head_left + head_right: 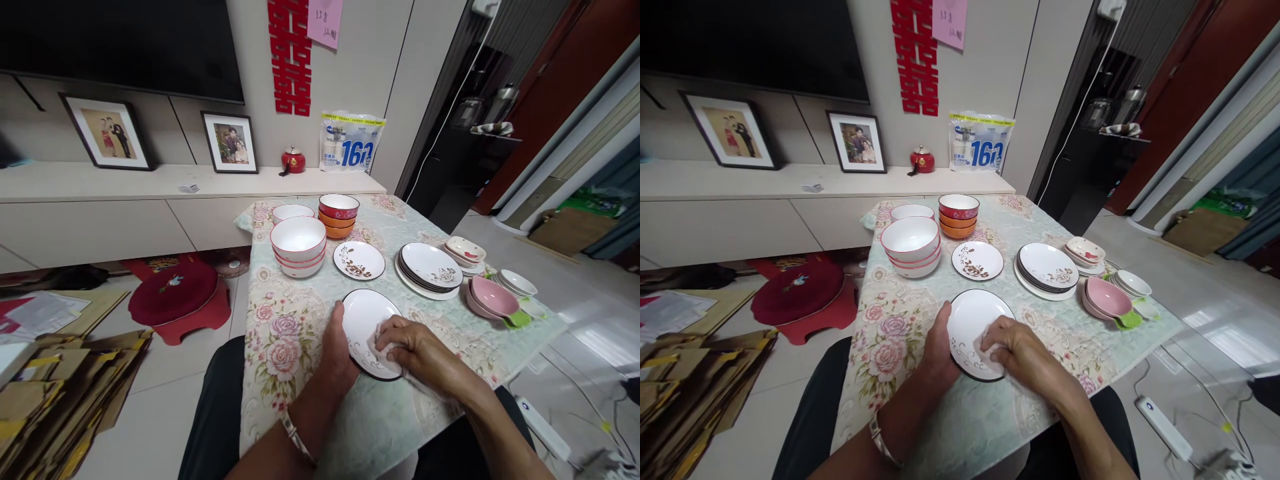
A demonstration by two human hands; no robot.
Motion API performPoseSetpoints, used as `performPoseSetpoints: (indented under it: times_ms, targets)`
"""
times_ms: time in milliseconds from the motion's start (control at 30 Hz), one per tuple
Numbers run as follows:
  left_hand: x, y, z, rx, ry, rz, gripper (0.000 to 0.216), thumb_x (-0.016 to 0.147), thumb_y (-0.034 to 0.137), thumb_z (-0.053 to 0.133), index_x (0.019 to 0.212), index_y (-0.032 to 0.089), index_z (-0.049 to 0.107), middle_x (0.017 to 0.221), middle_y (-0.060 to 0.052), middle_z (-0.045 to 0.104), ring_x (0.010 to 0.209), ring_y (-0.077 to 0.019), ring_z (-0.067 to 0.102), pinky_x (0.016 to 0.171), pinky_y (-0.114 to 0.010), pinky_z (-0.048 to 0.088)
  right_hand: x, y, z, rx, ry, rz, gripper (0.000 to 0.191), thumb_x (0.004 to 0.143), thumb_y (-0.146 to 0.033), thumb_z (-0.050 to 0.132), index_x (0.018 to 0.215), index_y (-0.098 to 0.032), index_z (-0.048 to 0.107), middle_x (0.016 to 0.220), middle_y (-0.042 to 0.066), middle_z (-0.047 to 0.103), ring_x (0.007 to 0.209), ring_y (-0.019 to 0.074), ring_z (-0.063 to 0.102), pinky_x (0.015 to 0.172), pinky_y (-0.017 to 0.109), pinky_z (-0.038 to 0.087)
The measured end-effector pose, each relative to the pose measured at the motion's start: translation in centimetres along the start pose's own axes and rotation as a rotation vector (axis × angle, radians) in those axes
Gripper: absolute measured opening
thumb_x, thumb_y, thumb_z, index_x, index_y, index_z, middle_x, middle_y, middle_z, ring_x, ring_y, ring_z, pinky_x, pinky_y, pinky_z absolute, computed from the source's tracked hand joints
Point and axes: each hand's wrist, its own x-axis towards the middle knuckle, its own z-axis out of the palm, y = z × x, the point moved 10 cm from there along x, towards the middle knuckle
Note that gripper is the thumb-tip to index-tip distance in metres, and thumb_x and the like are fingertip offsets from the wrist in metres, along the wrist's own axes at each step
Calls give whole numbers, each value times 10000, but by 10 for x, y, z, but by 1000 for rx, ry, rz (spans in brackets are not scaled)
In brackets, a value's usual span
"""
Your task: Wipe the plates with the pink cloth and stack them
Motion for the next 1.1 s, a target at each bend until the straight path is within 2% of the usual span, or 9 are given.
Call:
performPoseSetpoints:
  times_ms: [133,267,400,500,667,767,867,967,1100]
  targets:
    - [0,-3,3,-5,-34,-29,452,916,454,501,1091,85,695,947,-150,780,1005,-319,714,926,-441,533,15,27,-23,-177,246,118,268,854,-89,527,961,-213,740,1017,68,702,948,207,658,858,336,508]
    - [1,-1,5,-38,-67,-15,455,905,426,533,1189,96,664,1033,-146,772,1010,-313,713,932,-431,531,43,17,-15,-279,345,107,286,894,-106,531,1071,-193,739,1070,99,698,1000,225,642,890,358,496]
    - [1,2,10,-102,-127,-18,418,946,379,461,1167,85,659,1015,-137,766,987,-292,717,957,-417,517,54,-18,6,-169,287,-58,239,905,-133,588,1069,-212,742,1108,83,695,1048,220,622,919,350,480]
    - [2,-2,9,-100,-119,-57,427,946,388,454,1043,37,678,926,-166,762,955,-311,718,944,-423,520,39,-38,14,-48,176,-173,166,931,-195,605,1001,-249,745,1051,42,706,1014,198,625,895,329,481]
    - [2,-4,4,-57,-62,-51,456,934,441,467,1035,53,684,877,-159,766,928,-313,723,881,-416,544,6,-38,16,5,-22,-147,163,922,-156,604,886,-253,730,1027,19,689,998,173,626,875,278,482]
    - [0,-3,8,-36,-83,-51,466,939,440,453,1082,60,683,893,-153,771,920,-310,724,864,-423,552,8,-26,11,-95,38,-83,196,901,-99,575,866,-234,713,964,30,676,941,181,619,819,285,486]
    - [-2,-4,13,-28,-122,-73,469,943,428,451,1140,62,668,950,-155,770,926,-306,724,876,-427,550,26,-19,7,-166,169,-87,190,908,-109,570,952,-223,716,1027,55,686,983,205,615,851,319,487]
    - [0,-2,8,-22,-95,-54,454,943,425,463,1185,91,653,979,-137,771,933,-295,726,895,-421,545,46,-15,3,-215,262,-114,195,925,-125,571,1001,-219,723,1125,67,691,1067,218,607,927,338,469]
    - [5,-2,0,-8,-43,-34,450,929,433,487,1185,104,656,985,-134,775,953,-295,724,898,-420,545,54,-2,-7,-370,298,-8,203,961,-166,544,1058,-205,717,1119,74,684,1042,202,629,875,292,466]
